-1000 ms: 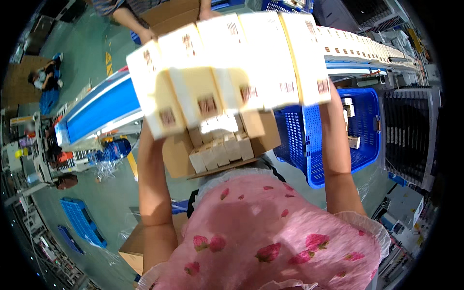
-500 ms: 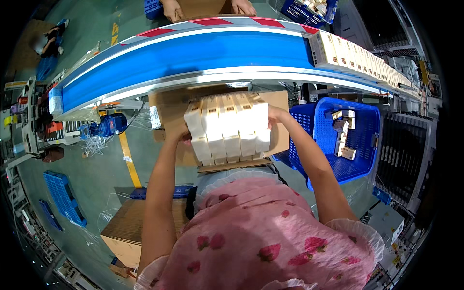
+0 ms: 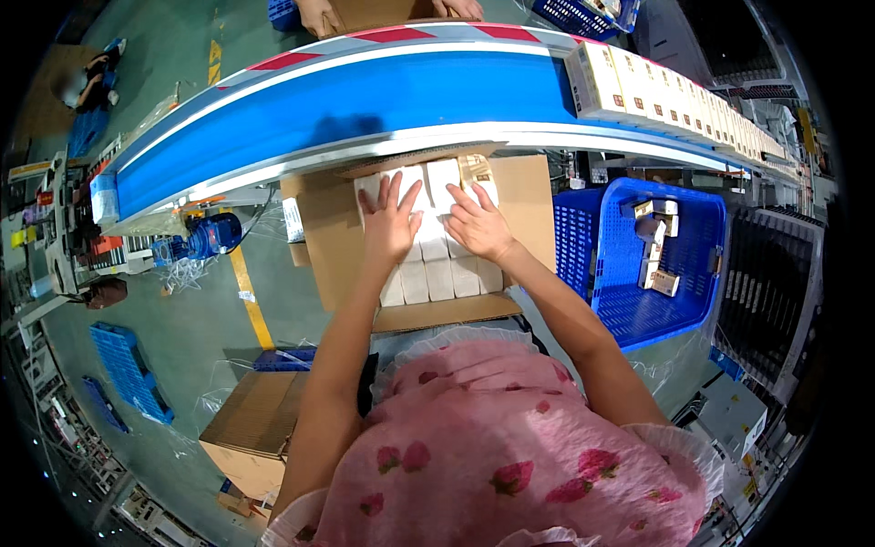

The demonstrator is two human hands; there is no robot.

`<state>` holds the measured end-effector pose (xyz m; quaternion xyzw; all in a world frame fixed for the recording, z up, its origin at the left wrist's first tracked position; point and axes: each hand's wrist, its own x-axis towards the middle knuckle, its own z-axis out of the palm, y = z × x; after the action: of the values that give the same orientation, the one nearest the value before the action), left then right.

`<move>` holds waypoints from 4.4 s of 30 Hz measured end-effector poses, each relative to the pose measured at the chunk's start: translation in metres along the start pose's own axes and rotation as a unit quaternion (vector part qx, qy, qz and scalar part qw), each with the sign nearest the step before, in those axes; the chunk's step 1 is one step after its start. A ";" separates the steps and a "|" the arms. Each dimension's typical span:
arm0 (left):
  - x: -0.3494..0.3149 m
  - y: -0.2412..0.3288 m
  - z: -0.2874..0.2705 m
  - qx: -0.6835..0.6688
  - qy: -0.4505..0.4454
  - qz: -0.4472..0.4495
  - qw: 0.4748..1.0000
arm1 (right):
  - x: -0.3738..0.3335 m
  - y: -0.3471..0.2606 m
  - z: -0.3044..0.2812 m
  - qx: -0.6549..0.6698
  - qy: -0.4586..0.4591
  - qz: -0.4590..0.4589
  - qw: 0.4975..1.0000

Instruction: The person picks up white rectangular packages from a conveyor belt and places them into cardboard boxes, moving each filled box to a stack on a pallet.

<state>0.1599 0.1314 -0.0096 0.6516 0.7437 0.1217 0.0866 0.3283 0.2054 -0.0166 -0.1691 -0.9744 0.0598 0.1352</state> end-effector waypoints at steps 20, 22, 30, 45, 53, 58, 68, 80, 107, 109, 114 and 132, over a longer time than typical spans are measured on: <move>-0.017 -0.018 -0.004 -0.017 -0.026 0.010 0.999 | 0.033 0.021 -0.050 0.158 -0.116 0.311 0.930; -0.009 -0.010 -0.036 -0.085 0.065 0.002 0.994 | 0.019 0.012 -0.033 0.146 -0.011 0.236 0.961; 0.024 0.013 -0.090 -0.159 -0.180 -0.138 0.961 | -0.005 0.011 -0.086 0.381 -0.292 0.207 0.852; -0.052 0.024 0.010 -0.008 -0.089 0.022 0.996 | -0.104 0.070 0.004 0.044 0.015 0.450 0.892; -0.049 0.012 0.024 -0.050 -0.005 0.037 0.998 | -0.015 -0.040 -0.076 0.245 -0.199 0.380 0.869; -0.055 -0.075 0.031 -0.094 -0.040 -0.249 0.963 | -0.022 -0.069 0.028 0.405 -0.127 0.275 0.863; 0.016 -0.014 -0.016 -0.225 -0.079 0.004 0.971 | -0.028 -0.081 0.023 0.440 -0.097 0.345 0.823; 0.012 0.017 0.023 -0.028 0.044 -0.082 0.995 | -0.115 -0.110 0.043 0.692 0.220 0.627 0.283; -0.308 -0.319 0.060 -0.755 0.090 -0.480 0.437 | 0.094 -0.205 0.141 0.689 -0.249 0.615 0.292; -0.342 -0.360 -0.022 -0.724 0.100 -0.518 0.445 | 0.128 -0.268 0.159 0.711 -0.268 0.598 0.256; -0.449 -0.513 -0.100 -0.631 0.137 -0.582 0.494 | 0.240 -0.423 0.201 0.799 -0.277 0.508 0.161; -0.128 -0.900 -0.332 0.016 0.111 -0.491 0.864 | 0.649 -0.529 0.453 0.806 0.012 0.571 0.158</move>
<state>-0.7717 -0.1271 0.0397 0.1852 0.9741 0.1231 0.0422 -0.5537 -0.0971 -0.2057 -0.4745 -0.0078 0.8697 0.1355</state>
